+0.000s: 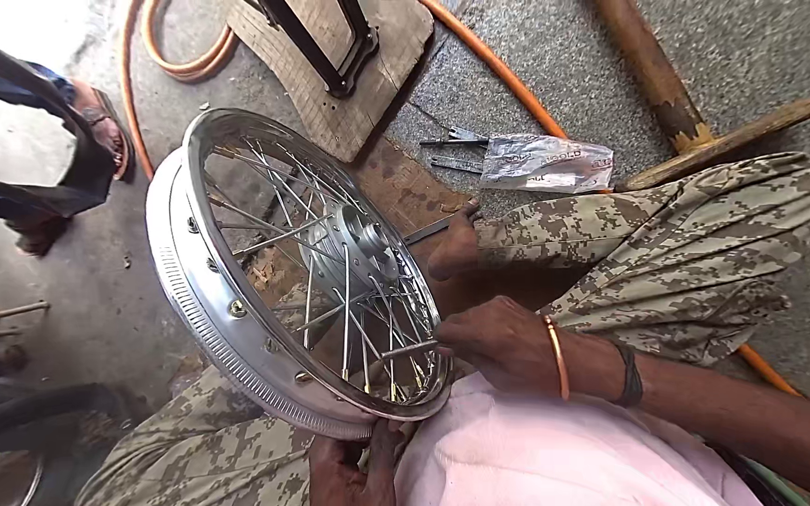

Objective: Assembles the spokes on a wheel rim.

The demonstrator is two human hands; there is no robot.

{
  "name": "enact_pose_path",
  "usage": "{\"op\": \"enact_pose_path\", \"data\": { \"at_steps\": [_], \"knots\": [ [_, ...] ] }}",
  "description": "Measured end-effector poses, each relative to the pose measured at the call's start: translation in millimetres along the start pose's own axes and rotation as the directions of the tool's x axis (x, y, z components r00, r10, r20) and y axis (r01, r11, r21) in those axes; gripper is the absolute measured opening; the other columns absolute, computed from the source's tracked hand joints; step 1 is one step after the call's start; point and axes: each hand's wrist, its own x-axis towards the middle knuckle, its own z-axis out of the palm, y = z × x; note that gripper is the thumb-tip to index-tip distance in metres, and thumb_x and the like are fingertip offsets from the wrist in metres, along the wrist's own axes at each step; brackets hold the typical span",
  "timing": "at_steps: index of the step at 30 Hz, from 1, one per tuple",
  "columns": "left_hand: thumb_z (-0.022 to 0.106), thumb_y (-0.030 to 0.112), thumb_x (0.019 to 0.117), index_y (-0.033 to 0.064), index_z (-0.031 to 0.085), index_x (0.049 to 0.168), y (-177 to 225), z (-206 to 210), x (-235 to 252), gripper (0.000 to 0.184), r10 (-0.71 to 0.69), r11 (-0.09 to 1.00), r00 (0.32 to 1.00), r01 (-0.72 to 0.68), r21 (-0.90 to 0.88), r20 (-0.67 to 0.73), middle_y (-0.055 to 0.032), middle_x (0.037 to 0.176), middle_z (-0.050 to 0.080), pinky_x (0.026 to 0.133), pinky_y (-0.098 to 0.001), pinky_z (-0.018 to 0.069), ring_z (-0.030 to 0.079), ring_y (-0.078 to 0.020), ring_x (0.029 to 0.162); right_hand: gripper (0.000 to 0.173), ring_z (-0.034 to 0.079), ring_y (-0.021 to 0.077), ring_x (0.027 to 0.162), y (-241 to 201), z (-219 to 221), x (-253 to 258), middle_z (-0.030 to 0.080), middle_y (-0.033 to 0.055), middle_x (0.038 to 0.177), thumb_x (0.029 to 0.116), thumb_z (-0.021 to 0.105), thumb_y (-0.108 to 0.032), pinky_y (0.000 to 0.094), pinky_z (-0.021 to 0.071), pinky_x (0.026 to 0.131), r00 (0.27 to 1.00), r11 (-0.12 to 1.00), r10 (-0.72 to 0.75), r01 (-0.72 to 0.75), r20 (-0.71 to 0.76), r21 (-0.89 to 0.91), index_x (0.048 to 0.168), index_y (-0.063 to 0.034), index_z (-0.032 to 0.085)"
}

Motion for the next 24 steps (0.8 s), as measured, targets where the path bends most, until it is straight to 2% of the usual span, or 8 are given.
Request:
{"op": "enact_pose_path", "data": {
  "at_steps": [2,5,8,14,17,19,21,24],
  "knots": [
    [0.067,0.001,0.0934,0.0037,0.057,0.111,1,0,1,0.02,-0.004,1.0,1.0,0.004,-0.016,0.008,0.0057,0.091,0.075,0.07,-0.0272,0.0651,0.074,-0.0083,0.075,0.025,0.056,0.0085,0.053,-2,-19,19,0.055,-0.0045,0.061,0.1001,0.055,-0.026,0.0284,0.0428,0.045,0.996,0.997,-0.083,0.083,0.026,-0.007,0.083,-0.0131,0.067],
    [0.066,-0.001,0.0927,0.0031,0.056,0.109,0,2,1,0.02,-0.015,0.999,1.0,0.015,-0.038,0.006,0.0048,0.089,0.075,0.068,-0.0276,0.065,0.074,-0.0088,0.073,0.032,0.053,0.0098,0.049,-15,-56,60,0.05,-0.0057,0.055,0.0992,0.06,-0.034,0.0328,0.0409,0.045,0.959,0.988,-0.109,0.133,0.261,-0.075,0.073,-0.0153,0.065],
    [0.067,-0.001,0.0926,0.0019,0.055,0.11,-2,4,-1,0.022,-0.011,0.999,1.0,0.011,-0.05,-0.004,0.0043,0.089,0.075,0.069,-0.0277,0.0651,0.074,-0.0089,0.074,0.029,0.055,0.0139,0.053,-31,-78,97,0.052,-0.0019,0.058,0.0946,0.069,-0.03,0.0366,0.0418,0.049,0.888,0.981,-0.132,0.18,0.441,-0.068,0.072,-0.0124,0.066],
    [0.064,0.0,0.0923,0.0003,0.055,0.108,-7,6,1,0.018,-0.003,0.999,1.0,0.002,-0.041,-0.022,0.0046,0.084,0.074,0.065,-0.0233,0.0622,0.07,-0.0059,0.067,0.026,0.055,0.0144,0.054,-25,-73,153,0.058,-0.0002,0.062,0.0855,0.079,-0.028,0.0385,0.0416,0.049,0.778,0.989,-0.12,0.148,0.617,0.005,0.07,-0.012,0.067],
    [0.065,0.001,0.0932,-0.0008,0.056,0.107,-8,4,4,0.017,0.003,0.997,1.0,-0.003,-0.083,-0.002,0.0025,0.084,0.074,0.063,-0.0234,0.0612,0.069,-0.0068,0.065,0.027,0.054,0.0146,0.053,-26,-79,137,0.055,-0.0004,0.06,0.0846,0.081,-0.028,0.0383,0.041,0.049,0.822,0.991,-0.119,0.131,0.558,0.018,0.069,-0.0118,0.067],
    [0.07,0.006,0.0935,0.001,0.056,0.11,-10,4,3,0.022,0.017,0.996,1.0,-0.017,-0.086,0.0,0.0034,0.087,0.074,0.066,-0.024,0.0625,0.07,-0.0065,0.069,0.026,0.052,0.0133,0.051,-33,-80,100,0.051,-0.0026,0.057,0.0874,0.077,-0.025,0.0365,0.0403,0.047,0.896,0.992,-0.11,0.125,0.43,-0.006,0.068,-0.0134,0.063],
    [0.073,0.01,0.0931,-0.0002,0.053,0.116,-11,3,-1,0.032,0.006,0.997,1.0,-0.005,-0.074,0.009,0.0028,0.093,0.074,0.071,-0.0246,0.064,0.072,-0.0068,0.075,0.025,0.053,0.0073,0.049,-30,-67,65,0.052,-0.0073,0.054,0.0918,0.072,-0.029,0.0308,0.0422,0.044,0.948,0.996,-0.09,0.091,0.305,0.009,0.071,-0.017,0.068],
    [0.071,0.004,0.0919,-0.0017,0.048,0.121,-8,5,-4,0.037,-0.048,0.994,0.999,0.05,-0.101,0.021,0.0026,0.097,0.073,0.073,-0.0247,0.0636,0.072,-0.0068,0.077,0.024,0.055,0.0066,0.052,-26,-62,58,0.055,-0.0064,0.057,0.0941,0.07,-0.028,0.0297,0.0443,0.046,0.953,0.997,-0.049,0.029,0.298,0.073,0.074,-0.0153,0.07]
  ]
}}
